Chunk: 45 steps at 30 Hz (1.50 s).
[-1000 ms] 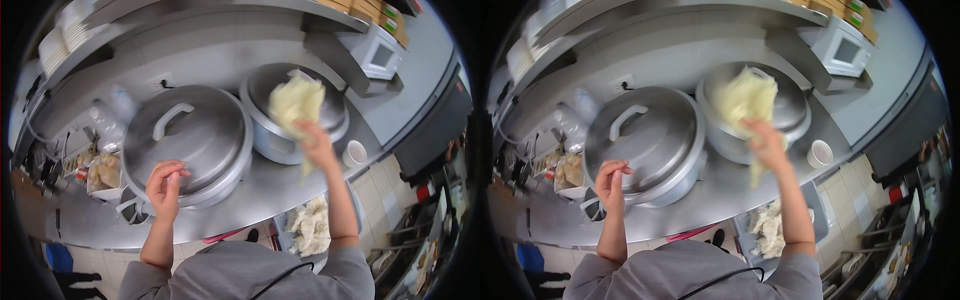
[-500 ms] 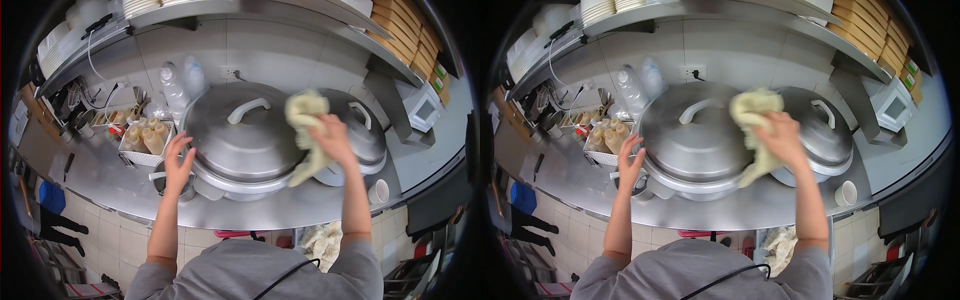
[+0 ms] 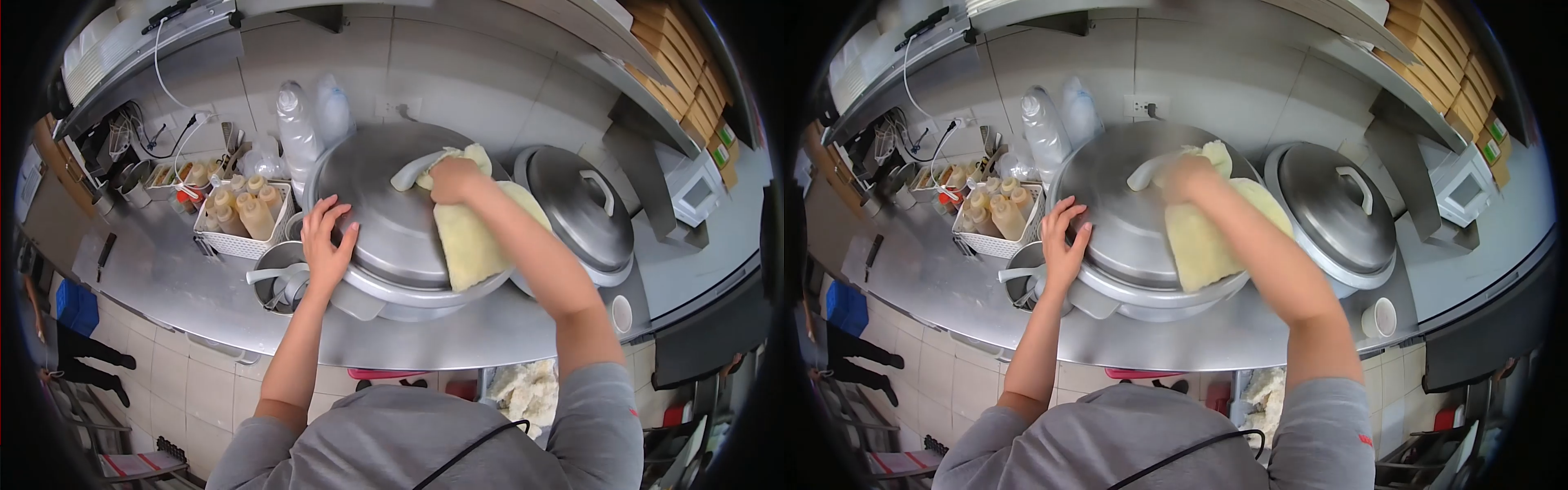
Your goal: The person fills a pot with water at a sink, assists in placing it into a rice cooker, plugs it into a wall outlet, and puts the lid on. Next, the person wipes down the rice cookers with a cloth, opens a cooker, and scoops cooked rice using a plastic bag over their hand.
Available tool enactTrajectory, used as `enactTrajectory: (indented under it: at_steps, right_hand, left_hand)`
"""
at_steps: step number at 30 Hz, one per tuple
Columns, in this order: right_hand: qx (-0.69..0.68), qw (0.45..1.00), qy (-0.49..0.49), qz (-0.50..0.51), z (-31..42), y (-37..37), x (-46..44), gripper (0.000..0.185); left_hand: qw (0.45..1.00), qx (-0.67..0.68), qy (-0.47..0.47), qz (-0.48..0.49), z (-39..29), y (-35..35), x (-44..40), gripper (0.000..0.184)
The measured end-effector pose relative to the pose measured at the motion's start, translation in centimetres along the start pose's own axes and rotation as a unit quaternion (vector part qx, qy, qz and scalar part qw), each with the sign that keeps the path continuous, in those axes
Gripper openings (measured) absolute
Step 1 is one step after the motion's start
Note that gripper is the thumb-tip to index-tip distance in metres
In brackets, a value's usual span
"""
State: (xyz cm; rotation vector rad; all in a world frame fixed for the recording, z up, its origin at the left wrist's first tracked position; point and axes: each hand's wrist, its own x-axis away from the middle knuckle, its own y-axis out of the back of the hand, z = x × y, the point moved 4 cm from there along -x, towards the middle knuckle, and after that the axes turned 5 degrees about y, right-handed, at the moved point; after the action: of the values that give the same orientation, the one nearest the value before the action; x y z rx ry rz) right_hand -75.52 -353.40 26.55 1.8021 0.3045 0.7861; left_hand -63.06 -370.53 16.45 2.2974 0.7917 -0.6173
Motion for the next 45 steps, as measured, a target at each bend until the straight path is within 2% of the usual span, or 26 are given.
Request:
enactTrajectory:
  at_steps: [1,2,4,5,6,8,10,11,12,14,16,18,20,22,25,26,27,29,32,34,36,38,41,42,44,45]
  right_hand:
    - [-0.109,0.99,0.069,-0.052,-1.3,-0.6,-0.2,0.042]
    - [-0.283,0.947,0.151,0.004,-3.4,-1.5,0.5,0.042]
    - [-0.525,0.795,0.298,0.062,-6.1,-1.2,4.8,0.042]
    - [-0.607,0.735,0.291,0.083,-8.1,-1.1,6.4,0.04]
    - [-0.751,0.636,0.171,-0.05,-8.2,-0.2,10.8,0.038]
    - [-0.73,0.661,0.139,-0.107,-11.7,-1.5,9.1,0.039]
    - [-0.657,0.708,-0.033,-0.258,-14.5,-3.0,7.5,0.049]
    - [-0.591,0.77,-0.067,-0.231,-14.3,-4.7,6.0,0.06]
    - [-0.332,0.888,-0.116,-0.294,-14.1,-7.2,4.1,0.062]
    - [-0.118,0.908,-0.207,-0.345,-11.2,-10.1,2.2,0.059]
    - [-0.15,0.899,-0.208,-0.356,-8.0,-8.6,3.5,0.049]
    - [-0.106,0.904,-0.074,-0.408,-1.0,-8.6,4.8,0.044]
    - [-0.159,0.904,0.116,-0.379,6.5,-7.7,7.9,0.046]
    - [-0.199,0.872,0.322,-0.312,10.0,-6.3,10.1,0.042]
    - [-0.283,0.881,0.293,-0.241,6.8,0.3,6.9,0.037]
    - [-0.294,0.884,0.207,-0.299,5.1,3.4,5.4,0.033]
    - [-0.239,0.872,0.209,-0.372,3.2,5.1,2.3,0.036]
    - [-0.215,0.923,0.111,-0.299,2.3,7.0,-2.7,0.044]
    - [-0.099,0.951,0.126,-0.263,5.0,3.4,-9.4,0.043]
    - [-0.093,0.944,0.189,-0.255,8.5,0.7,-8.7,0.045]
    - [-0.095,0.921,0.354,-0.131,10.7,-0.4,-3.0,0.045]
    - [-0.061,0.895,0.426,0.117,10.9,-1.9,3.5,0.042]
    - [-0.118,0.896,0.42,0.088,7.8,1.5,7.3,0.035]
    - [-0.165,0.919,0.358,0.011,6.9,3.3,6.3,0.032]
    - [-0.217,0.886,0.4,-0.094,8.8,6.4,2.9,0.037]
    - [-0.179,0.916,0.329,-0.142,10.9,7.2,2.1,0.044]
  left_hand:
    - [1.0,0.0,0.002,-0.008,0.0,0.1,0.0,0.028]
    - [1.0,0.001,0.0,-0.006,0.2,0.1,0.2,0.028]
    - [1.0,0.016,-0.016,-0.02,0.9,0.0,0.1,0.027]
    - [1.0,0.019,-0.014,-0.02,0.8,0.0,0.0,0.027]
    - [0.999,0.04,-0.009,-0.027,0.8,0.1,0.0,0.027]
    - [0.998,0.058,-0.007,-0.034,0.7,0.3,0.0,0.027]
    - [0.997,0.076,0.011,-0.027,0.9,0.2,0.1,0.029]
    - [0.997,0.074,0.01,-0.024,0.9,0.1,0.1,0.029]
    - [0.994,0.101,0.021,-0.032,1.1,0.0,0.1,0.028]
    - [0.991,0.124,0.033,-0.035,1.2,0.0,0.2,0.027]
    - [0.987,0.148,0.051,-0.04,0.9,0.1,0.2,0.028]
    - [0.983,0.172,0.049,-0.033,1.4,-0.2,0.0,0.029]
    - [0.98,0.189,0.054,-0.032,2.0,0.2,0.1,0.031]
    - [0.942,0.314,0.115,0.006,2.6,0.6,-0.2,0.034]
    - [0.913,0.377,0.155,0.001,3.4,1.8,-0.2,0.037]
    - [0.909,0.383,0.165,-0.02,3.7,2.3,0.0,0.037]
    - [0.909,0.38,0.167,-0.025,4.0,2.5,0.3,0.037]
    - [0.919,0.341,0.195,-0.02,4.8,2.1,1.1,0.038]
    - [0.919,0.327,0.218,-0.035,4.7,2.5,1.4,0.038]
    - [0.915,0.328,0.227,-0.056,5.7,3.5,1.0,0.037]
    - [0.919,0.325,0.216,-0.063,7.2,4.9,0.6,0.036]
    - [0.922,0.307,0.224,-0.079,8.7,6.5,-0.1,0.036]
    - [0.919,0.312,0.203,-0.132,9.3,8.1,-2.5,0.034]
    - [0.92,0.31,0.204,-0.129,8.5,8.3,-3.4,0.034]
    - [0.922,0.312,0.135,-0.188,5.6,9.5,-6.0,0.027]
    - [0.915,0.33,0.105,-0.208,4.7,9.9,-7.4,0.025]
